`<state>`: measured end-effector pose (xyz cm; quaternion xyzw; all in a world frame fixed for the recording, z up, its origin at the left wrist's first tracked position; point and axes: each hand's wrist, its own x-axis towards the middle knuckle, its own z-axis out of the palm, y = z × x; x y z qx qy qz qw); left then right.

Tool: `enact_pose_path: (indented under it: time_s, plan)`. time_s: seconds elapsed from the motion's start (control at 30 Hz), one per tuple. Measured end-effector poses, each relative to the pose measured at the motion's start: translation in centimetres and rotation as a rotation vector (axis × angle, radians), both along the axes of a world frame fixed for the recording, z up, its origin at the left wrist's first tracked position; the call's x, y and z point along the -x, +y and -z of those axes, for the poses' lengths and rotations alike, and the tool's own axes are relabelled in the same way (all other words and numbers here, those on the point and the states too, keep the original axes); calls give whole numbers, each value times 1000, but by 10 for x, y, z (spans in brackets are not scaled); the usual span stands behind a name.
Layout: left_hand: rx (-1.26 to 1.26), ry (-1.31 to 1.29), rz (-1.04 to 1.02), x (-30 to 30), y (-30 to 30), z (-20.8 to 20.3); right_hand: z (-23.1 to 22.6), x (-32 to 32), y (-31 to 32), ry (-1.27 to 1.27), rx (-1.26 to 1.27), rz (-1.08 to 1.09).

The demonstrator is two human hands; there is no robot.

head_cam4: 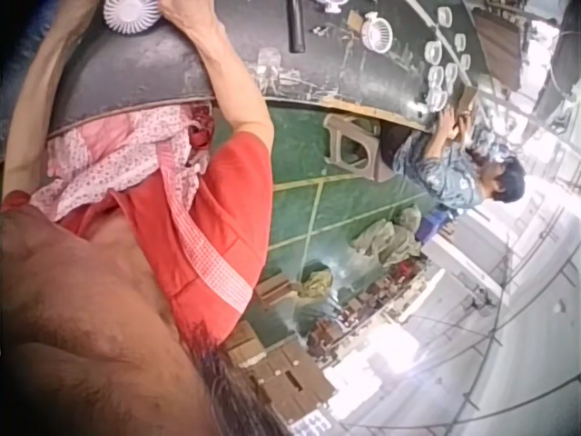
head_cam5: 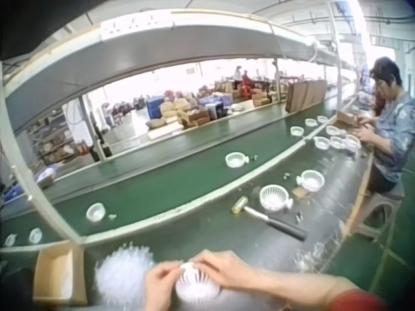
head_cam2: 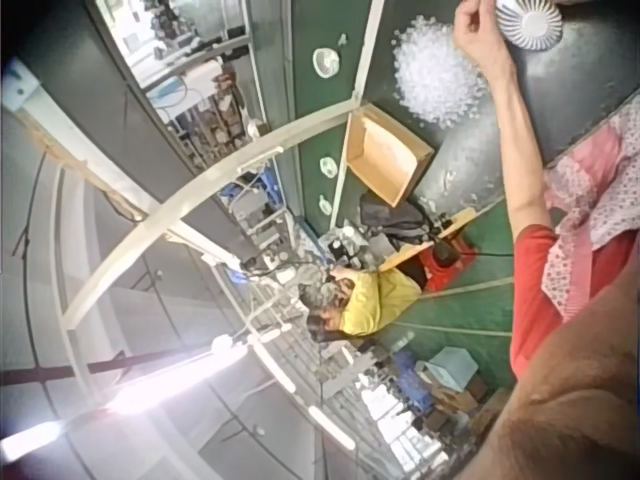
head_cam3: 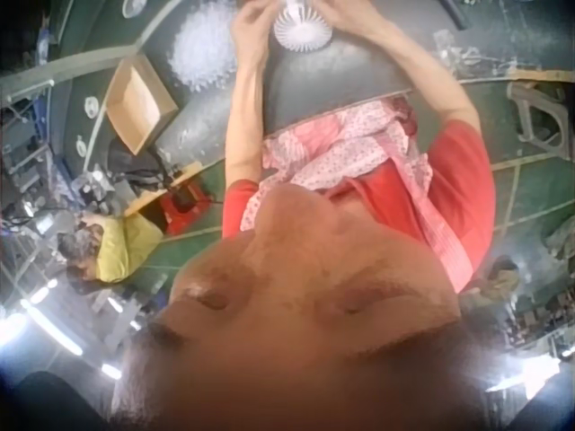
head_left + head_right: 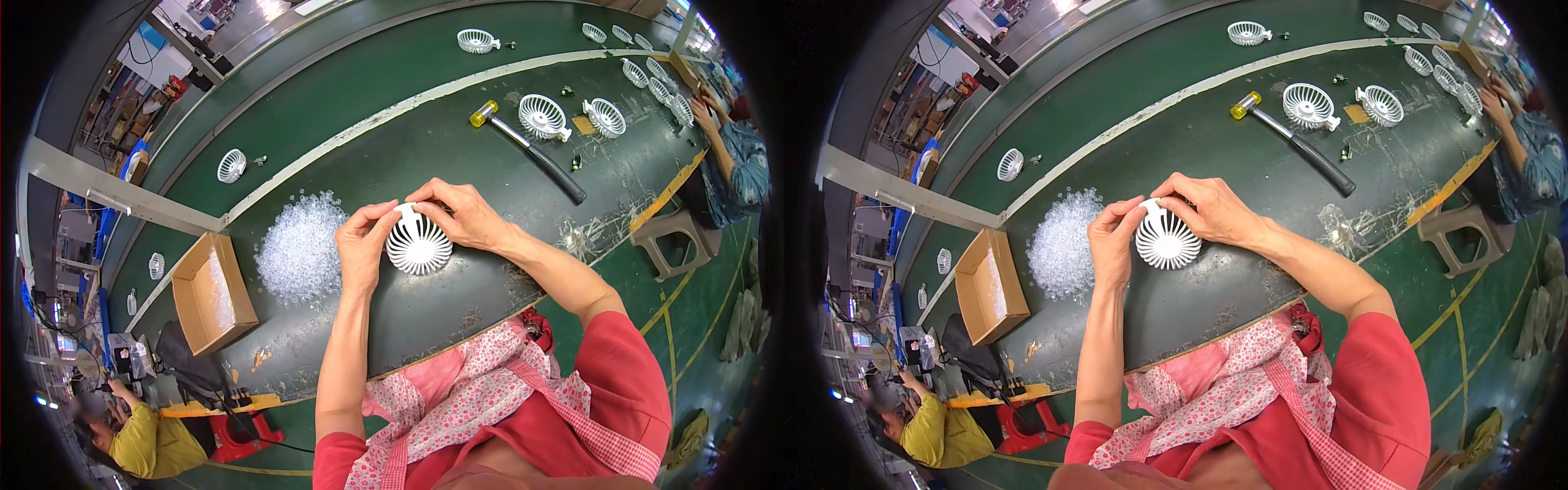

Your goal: Assembling small metal components into white plastic fan-like housings on an electronics production line.

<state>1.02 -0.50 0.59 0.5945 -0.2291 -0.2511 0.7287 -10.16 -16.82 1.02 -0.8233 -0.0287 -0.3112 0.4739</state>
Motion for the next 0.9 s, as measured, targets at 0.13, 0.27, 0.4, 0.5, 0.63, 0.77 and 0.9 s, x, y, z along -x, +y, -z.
enact_pose_path:
  time_s: [0.13,0.27,0.4,0.5,0.63,0.77,0.9]
  plan:
    - [80,6,120,0,-2,3,-1,3,-5,75,6,-52]
    - [126,-40,131,4,-6,9,-2,3,-6,92,31,-29]
    - [225,219,85,5,-9,12,-10,3,-5,117,-85,-66]
    - [257,311,43,2,-8,15,-10,5,-15,149,-44,-53]
    - [245,315,33,4,-9,17,-7,6,-18,156,56,24]
    - [230,297,63,5,-11,18,-8,5,-12,176,123,64]
    - [231,297,73,4,-13,22,-13,3,-10,256,-209,-20]
